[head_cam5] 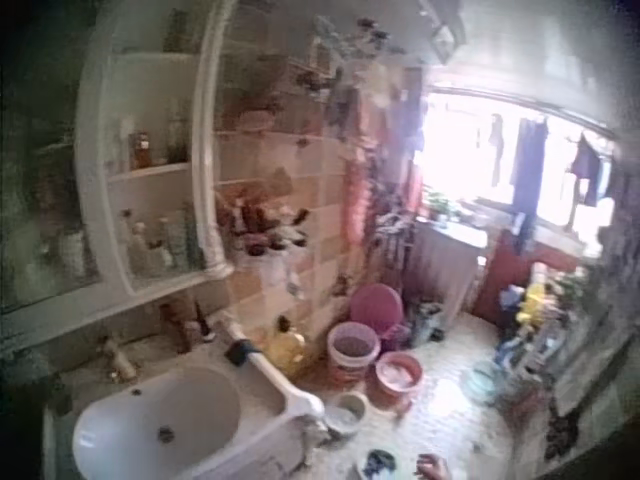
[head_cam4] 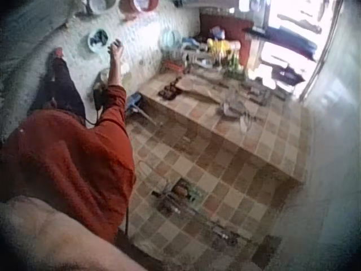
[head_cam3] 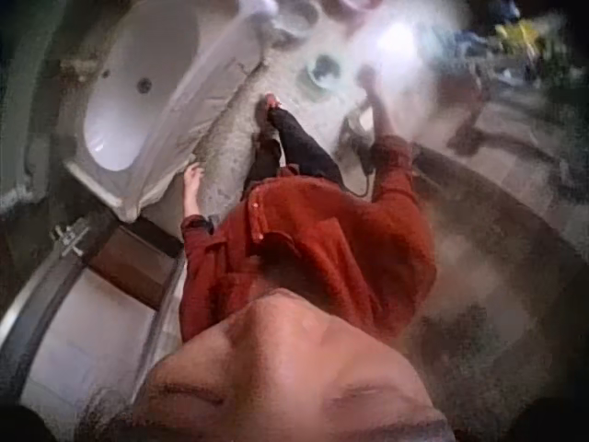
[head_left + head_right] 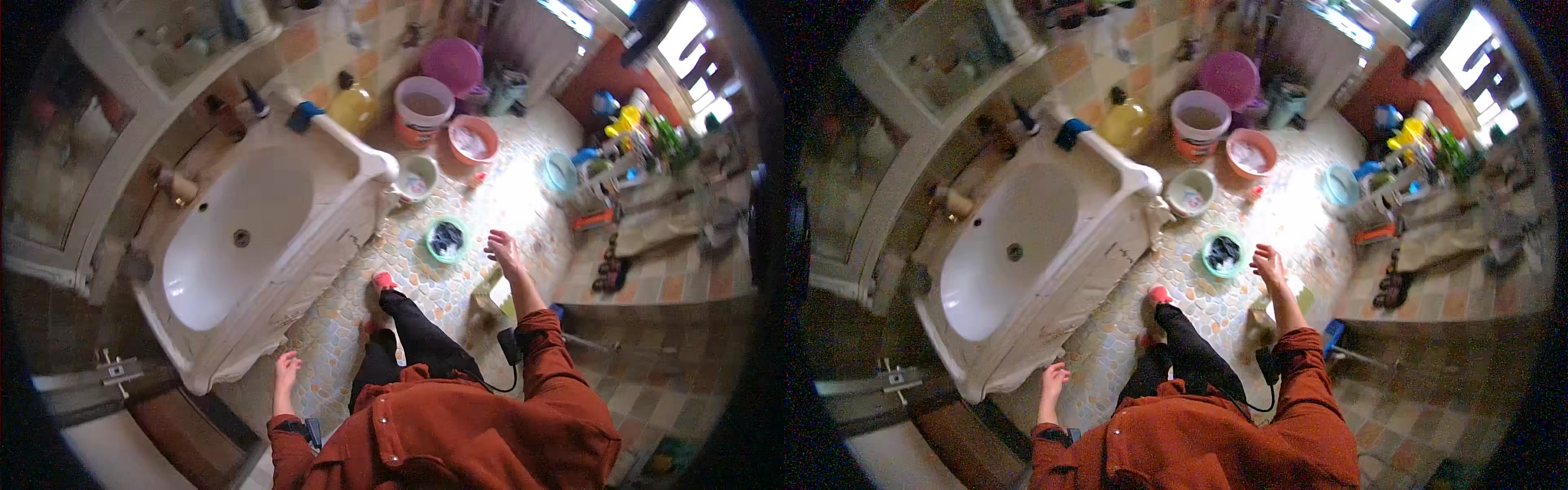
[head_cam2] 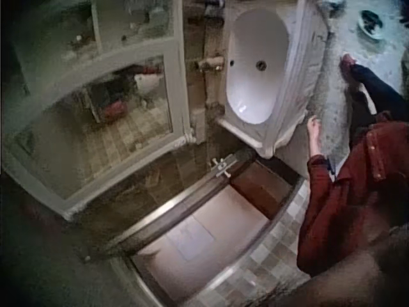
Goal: Manually washing a piece of clothing in a basin in a bathroom.
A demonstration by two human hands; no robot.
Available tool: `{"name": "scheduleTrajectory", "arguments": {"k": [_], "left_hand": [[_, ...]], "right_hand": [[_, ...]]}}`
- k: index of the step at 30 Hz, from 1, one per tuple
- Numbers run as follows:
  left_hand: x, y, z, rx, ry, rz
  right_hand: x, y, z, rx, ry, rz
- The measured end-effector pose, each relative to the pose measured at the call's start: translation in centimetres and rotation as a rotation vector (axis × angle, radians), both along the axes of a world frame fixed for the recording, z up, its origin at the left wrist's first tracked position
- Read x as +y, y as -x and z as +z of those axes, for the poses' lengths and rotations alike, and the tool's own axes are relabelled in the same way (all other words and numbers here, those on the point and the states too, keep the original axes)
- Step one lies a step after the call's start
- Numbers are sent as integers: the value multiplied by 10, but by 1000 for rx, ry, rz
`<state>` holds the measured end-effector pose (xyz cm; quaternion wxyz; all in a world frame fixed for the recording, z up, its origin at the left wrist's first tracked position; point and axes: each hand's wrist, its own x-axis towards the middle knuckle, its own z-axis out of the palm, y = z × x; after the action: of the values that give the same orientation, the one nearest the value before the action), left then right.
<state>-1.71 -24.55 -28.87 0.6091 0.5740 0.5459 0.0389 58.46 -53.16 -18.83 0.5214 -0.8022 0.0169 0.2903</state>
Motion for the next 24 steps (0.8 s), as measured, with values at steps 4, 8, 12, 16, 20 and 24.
{"name": "scheduleTrajectory", "arguments": {"k": [4,8,12,16,20,24], "left_hand": [[-7,-68,1,-33,78,-82],[-28,-156,28,-132,49,-137],[-65,-208,32,-220,-9,-195],[-117,-250,29,-12,128,-203],[-159,-293,48,170,305,-139],[-176,-333,54,141,261,-174]], "right_hand": [[-78,16,-2,100,35,-3],[-144,6,-18,223,16,-44],[-187,-16,-38,282,6,-35],[-227,-50,-58,340,15,120],[-253,-98,-63,288,38,121],[-263,-142,-73,332,59,222]]}}
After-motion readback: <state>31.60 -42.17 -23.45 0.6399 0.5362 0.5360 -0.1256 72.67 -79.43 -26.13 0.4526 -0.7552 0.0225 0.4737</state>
